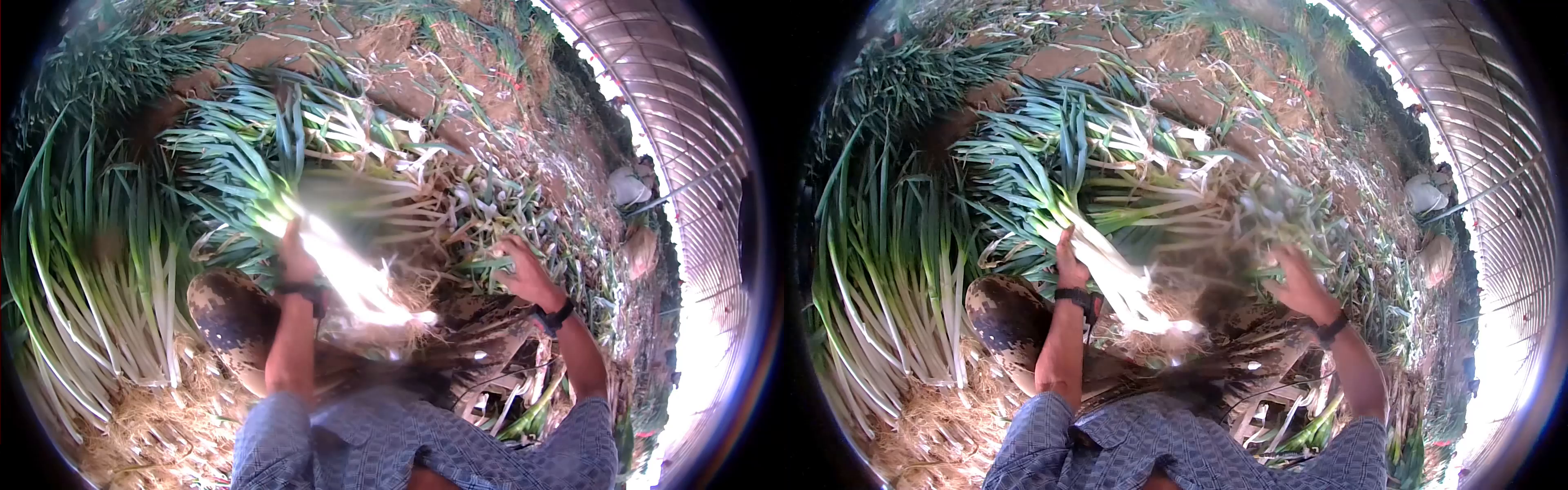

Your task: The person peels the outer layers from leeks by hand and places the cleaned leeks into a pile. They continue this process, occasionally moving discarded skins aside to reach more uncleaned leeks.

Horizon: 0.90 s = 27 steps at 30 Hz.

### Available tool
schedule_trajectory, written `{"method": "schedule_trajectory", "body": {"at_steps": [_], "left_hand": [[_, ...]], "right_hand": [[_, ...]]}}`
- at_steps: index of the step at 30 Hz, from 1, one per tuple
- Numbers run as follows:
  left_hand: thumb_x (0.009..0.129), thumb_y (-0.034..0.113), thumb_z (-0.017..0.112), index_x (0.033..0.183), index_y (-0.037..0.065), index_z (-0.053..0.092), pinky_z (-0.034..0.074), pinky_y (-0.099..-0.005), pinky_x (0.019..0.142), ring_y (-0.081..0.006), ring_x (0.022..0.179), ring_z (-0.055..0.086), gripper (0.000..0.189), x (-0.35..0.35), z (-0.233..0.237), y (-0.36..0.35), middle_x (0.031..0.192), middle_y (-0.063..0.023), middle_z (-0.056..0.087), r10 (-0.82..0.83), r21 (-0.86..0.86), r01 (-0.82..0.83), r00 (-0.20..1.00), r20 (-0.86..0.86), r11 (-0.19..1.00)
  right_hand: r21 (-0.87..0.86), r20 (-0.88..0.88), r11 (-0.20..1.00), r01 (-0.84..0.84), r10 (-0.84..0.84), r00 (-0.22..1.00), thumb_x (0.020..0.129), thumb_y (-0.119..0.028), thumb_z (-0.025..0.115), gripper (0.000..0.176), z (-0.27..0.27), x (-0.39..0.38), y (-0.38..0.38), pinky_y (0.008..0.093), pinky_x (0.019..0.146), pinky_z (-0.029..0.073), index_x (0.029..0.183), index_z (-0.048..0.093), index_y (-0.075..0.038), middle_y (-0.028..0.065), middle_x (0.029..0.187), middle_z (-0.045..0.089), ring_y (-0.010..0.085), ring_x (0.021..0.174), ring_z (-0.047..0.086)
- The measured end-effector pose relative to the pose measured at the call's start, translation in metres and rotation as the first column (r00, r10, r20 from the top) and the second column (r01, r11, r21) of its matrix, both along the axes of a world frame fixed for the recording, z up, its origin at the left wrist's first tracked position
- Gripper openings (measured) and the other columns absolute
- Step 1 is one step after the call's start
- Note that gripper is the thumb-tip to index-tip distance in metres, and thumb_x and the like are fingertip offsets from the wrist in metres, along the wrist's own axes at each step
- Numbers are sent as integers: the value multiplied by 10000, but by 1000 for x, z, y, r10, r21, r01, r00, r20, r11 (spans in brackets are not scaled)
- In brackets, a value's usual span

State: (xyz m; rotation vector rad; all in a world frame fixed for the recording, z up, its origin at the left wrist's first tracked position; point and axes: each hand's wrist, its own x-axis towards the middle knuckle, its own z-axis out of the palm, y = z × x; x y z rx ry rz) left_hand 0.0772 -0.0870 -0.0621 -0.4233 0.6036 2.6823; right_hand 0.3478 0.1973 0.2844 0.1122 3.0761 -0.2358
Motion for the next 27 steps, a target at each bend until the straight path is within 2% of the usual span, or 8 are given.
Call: {"method": "schedule_trajectory", "body": {"at_steps": [2, 3, 9, 12, 15, 16, 21, 27], "left_hand": [[909, 313, 604, 1185, 97, 607, 442, -521, 1036, -333, 1128, 571, 351, 6, 3, 3, 1194, -114, 623, -65, -74, 67, 998, 27, 995], [903, 308, 615, 1188, 93, 605, 445, -516, 1034, -331, 1121, 575, 357, 9, 6, 8, 1181, -113, 628, -96, -107, 100, 995, 42, 989], [866, 203, 646, 1185, 52, 588, 446, -437, 1019, -282, 1076, 587, 358, 14, 22, -2, 1131, -112, 639, -157, -67, 166, 980, 125, 984], [890, 38, 559, 1257, 12, 540, 434, -394, 1025, -237, 1117, 561, 368, 13, -1, -5, 1180, -117, 611, -124, -180, 116, 992, -33, 977], [847, 277, 688, 1081, 53, 607, 505, -456, 931, -320, 976, 610, 334, 19, -4, 8, 1034, -127, 641, -78, -340, 46, 994, -79, 939], [844, 275, 689, 1083, 49, 603, 507, -463, 928, -325, 974, 610, 340, 17, 7, 2, 1031, -132, 637, -137, -371, 102, 988, -69, 923], [824, 254, 700, 1097, 26, 586, 520, -489, 914, -340, 984, 604, 373, 36, 97, -6, 1028, -150, 622, -141, -282, 175, 980, 138, 943], [815, 248, 705, 1034, 34, 616, 536, -461, 884, -334, 888, 629, 319, 33, 69, 2, 966, -144, 647, -97, -272, 100, 995, 22, 957]], "right_hand": [[-491, 3, 853, 174, -198, 980, 931, -184, 673, 331, -12, -21, -43, 427, 845, 561, 1233, 602, -69, 100, 1020, 638, 240, 918, 654], [-681, -88, 728, -77, 23, 996, 938, -242, 683, 421, -29, -33, -54, 387, 757, 592, 1288, 542, -56, 107, 1021, 655, 199, 866, 669], [-137, 2, 880, -455, 460, 888, 873, -409, 724, 550, -58, -53, -125, 380, 690, 565, 1274, 573, -63, 175, 1099, 658, 257, 930, 665], [-109, -64, 839, -533, 529, 846, 861, -391, 729, 565, -45, -39, -124, 385, 612, 552, 1302, 570, -76, 139, 919, 660, 242, 761, 661], [-162, 156, 910, -381, 405, 901, 851, -351, 728, 580, -35, -15, -131, 373, 509, 525, 1337, 561, -82, 81, 710, 617, 227, 561, 621], [-168, 28, 885, -434, 444, 895, 860, -291, 710, 575, -54, -13, -128, 348, 439, 503, 1373, 540, -93, 52, 617, 579, 231, 450, 575], [-100, -123, 873, -477, 465, 877, 882, -239, 685, 460, -74, -2, -134, 342, 438, 504, 1316, 573, -137, 66, 653, 600, 230, 486, 603], [-132, 11, 896, -424, 429, 903, 896, -219, 667, 258, -73, -5, -134, 372, 471, 509, 1135, 616, -137, 93, 677, 598, 247, 507, 617]]}}
